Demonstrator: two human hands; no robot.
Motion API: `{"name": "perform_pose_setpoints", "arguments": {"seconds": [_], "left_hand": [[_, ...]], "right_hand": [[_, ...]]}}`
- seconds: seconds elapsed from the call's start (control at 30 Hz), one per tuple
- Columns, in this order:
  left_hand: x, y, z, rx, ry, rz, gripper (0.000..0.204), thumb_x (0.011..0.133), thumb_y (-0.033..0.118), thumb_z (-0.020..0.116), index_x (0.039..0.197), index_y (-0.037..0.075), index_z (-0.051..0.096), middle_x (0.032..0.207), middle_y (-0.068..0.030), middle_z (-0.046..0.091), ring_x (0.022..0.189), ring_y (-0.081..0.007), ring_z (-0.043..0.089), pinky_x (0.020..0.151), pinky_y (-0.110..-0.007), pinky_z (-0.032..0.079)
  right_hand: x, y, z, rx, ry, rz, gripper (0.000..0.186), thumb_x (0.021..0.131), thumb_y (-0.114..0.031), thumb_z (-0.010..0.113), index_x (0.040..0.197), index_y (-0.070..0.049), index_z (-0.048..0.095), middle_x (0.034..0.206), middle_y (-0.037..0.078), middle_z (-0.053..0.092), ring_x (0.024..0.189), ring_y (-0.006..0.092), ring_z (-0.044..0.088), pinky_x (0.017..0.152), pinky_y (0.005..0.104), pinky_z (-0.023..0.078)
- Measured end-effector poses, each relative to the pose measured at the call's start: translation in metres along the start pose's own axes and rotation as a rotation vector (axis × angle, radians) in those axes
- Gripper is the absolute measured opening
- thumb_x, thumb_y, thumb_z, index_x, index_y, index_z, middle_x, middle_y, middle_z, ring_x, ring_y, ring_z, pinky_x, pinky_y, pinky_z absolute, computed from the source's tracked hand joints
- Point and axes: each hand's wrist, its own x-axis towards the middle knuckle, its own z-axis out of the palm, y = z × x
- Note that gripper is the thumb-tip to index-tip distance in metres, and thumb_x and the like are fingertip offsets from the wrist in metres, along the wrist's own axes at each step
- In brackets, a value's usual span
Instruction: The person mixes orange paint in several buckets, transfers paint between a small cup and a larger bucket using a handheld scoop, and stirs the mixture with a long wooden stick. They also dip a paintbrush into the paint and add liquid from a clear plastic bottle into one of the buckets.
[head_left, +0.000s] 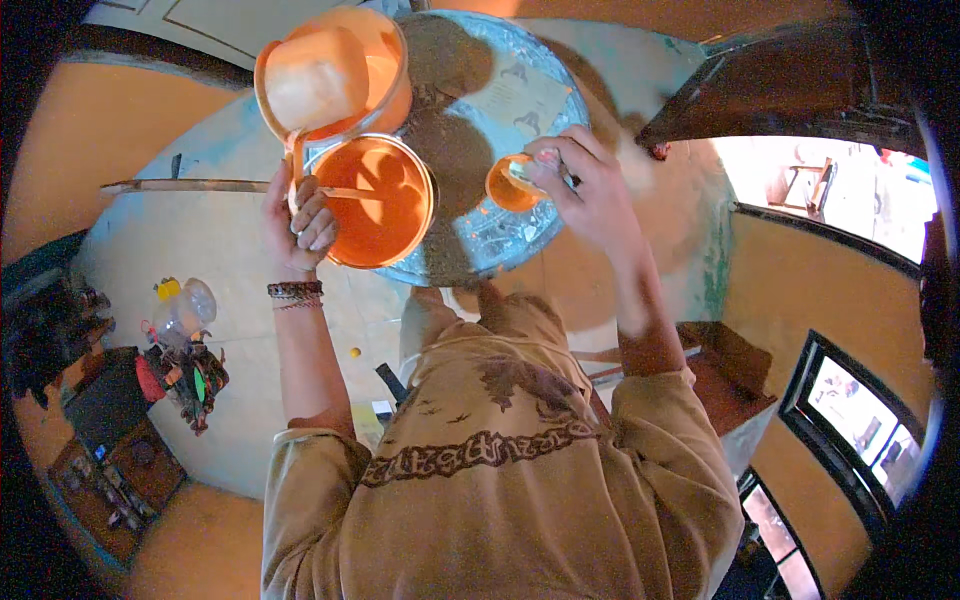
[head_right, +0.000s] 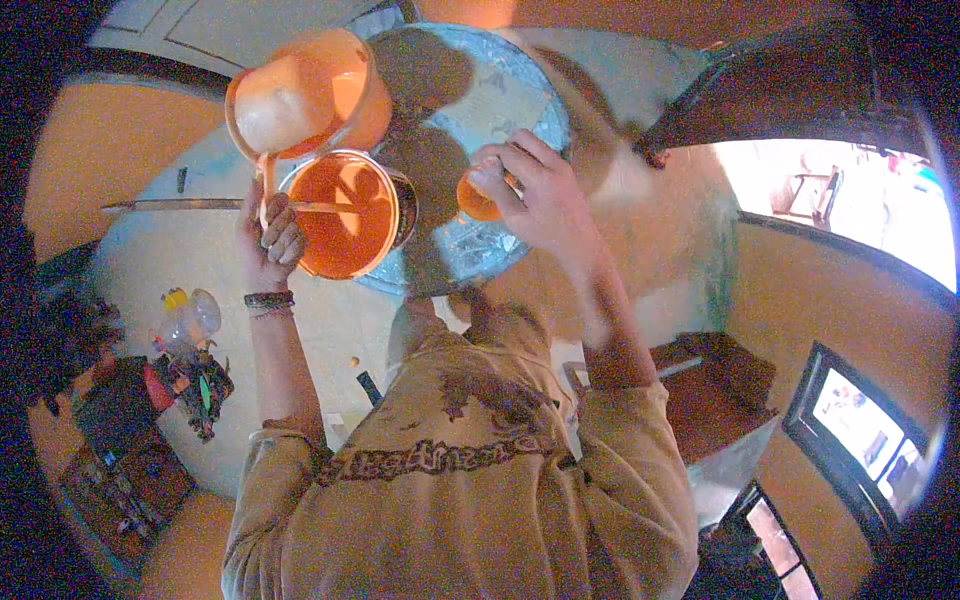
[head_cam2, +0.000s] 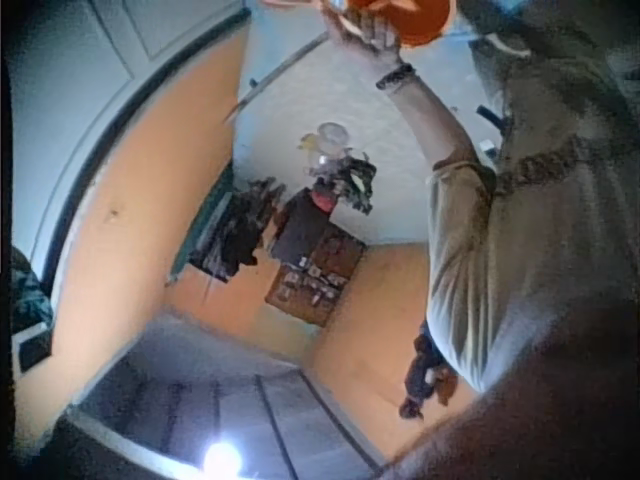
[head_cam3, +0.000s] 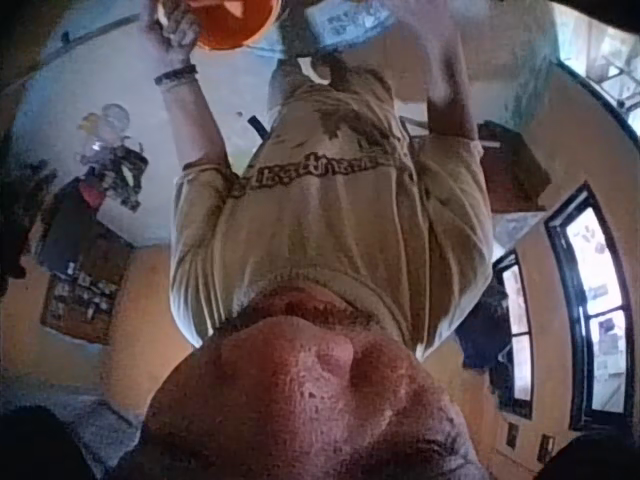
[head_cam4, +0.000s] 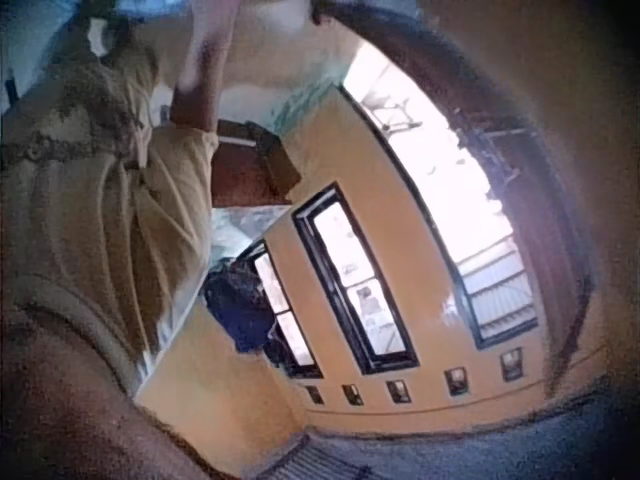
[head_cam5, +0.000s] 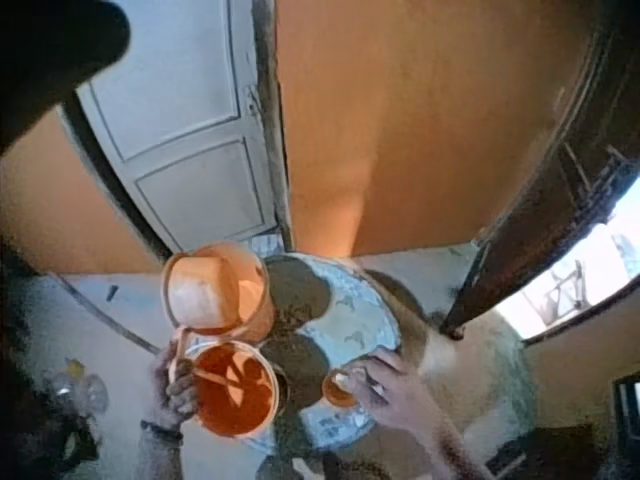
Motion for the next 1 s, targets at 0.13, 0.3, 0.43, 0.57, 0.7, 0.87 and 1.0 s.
{"name": "perform_pose_setpoints", "arguments": {"seconds": [0.13,0.3,0.43,0.57,0.7,0.87,1.0], "left_hand": [[-0.001,-0.001,0.000,0.035,0.030,0.023,0.044,0.093,0.043,0.034,0.067,0.010,0.045,0.040,0.0030,0.028,0.027,-0.0083,0.018,0.029,-0.022,0.014],[-0.001,0.000,0.002,0.044,0.083,0.049,0.043,0.093,0.042,0.035,0.066,0.010,0.045,0.040,0.0031,0.027,0.028,-0.0083,0.017,0.029,-0.022,0.014],[-0.003,0.000,0.008,0.053,0.122,0.065,0.043,0.093,0.042,0.035,0.066,0.010,0.046,0.039,0.0031,0.026,0.027,-0.0083,0.017,0.028,-0.022,0.014],[-0.006,0.005,0.003,0.005,0.075,0.037,0.045,0.093,0.043,0.034,0.066,0.010,0.046,0.039,0.0030,0.027,0.027,-0.0078,0.018,0.028,-0.023,0.015],[-0.002,0.010,0.013,0.003,0.025,0.025,0.046,0.094,0.043,0.032,0.065,0.010,0.045,0.037,0.0037,0.027,0.026,-0.0069,0.017,0.027,-0.022,0.015],[-0.004,0.021,0.012,0.027,0.007,0.052,0.048,0.094,0.046,0.030,0.066,0.010,0.045,0.037,0.0042,0.025,0.026,-0.0061,0.016,0.026,-0.022,0.013],[-0.007,0.031,0.016,0.100,0.055,0.035,0.046,0.094,0.043,0.032,0.065,0.010,0.045,0.036,0.0046,0.026,0.025,-0.0072,0.017,0.027,-0.021,0.015]], "right_hand": [[0.009,-0.004,0.002,0.056,0.022,-0.013,0.014,0.077,-0.010,0.065,0.090,-0.004,0.063,0.078,0.007,0.056,0.070,0.0169,0.055,0.061,0.0269,0.045],[0.015,-0.009,-0.006,0.018,0.055,-0.005,0.014,0.077,-0.014,0.064,0.085,-0.003,0.061,0.082,0.010,0.058,0.074,0.0207,0.059,0.065,0.0304,0.049],[0.011,0.023,-0.013,0.419,0.394,0.245,0.009,0.082,-0.012,0.061,0.084,-0.004,0.058,0.085,0.006,0.059,0.077,0.0187,0.059,0.066,0.0347,0.051],[0.020,0.045,-0.007,1.184,0.613,0.567,0.013,0.087,-0.016,0.056,0.091,-0.004,0.053,0.089,0.006,0.058,0.082,0.0197,0.059,0.073,0.0345,0.052],[0.055,0.047,0.025,0.875,0.420,0.319,0.023,0.087,-0.014,0.056,0.104,0.001,0.053,0.107,0.010,0.053,0.091,0.0225,0.058,0.084,0.0361,0.049],[0.133,0.001,0.062,1.165,0.464,0.427,0.035,0.087,-0.023,0.058,0.105,0.006,0.052,0.103,0.012,0.052,0.090,0.0204,0.058,0.082,0.0335,0.051],[0.166,0.011,0.079,1.027,0.304,0.388,0.036,0.088,-0.026,0.057,0.103,0.006,0.051,0.095,0.011,0.053,0.085,0.0197,0.059,0.076,0.0321,0.053]]}}
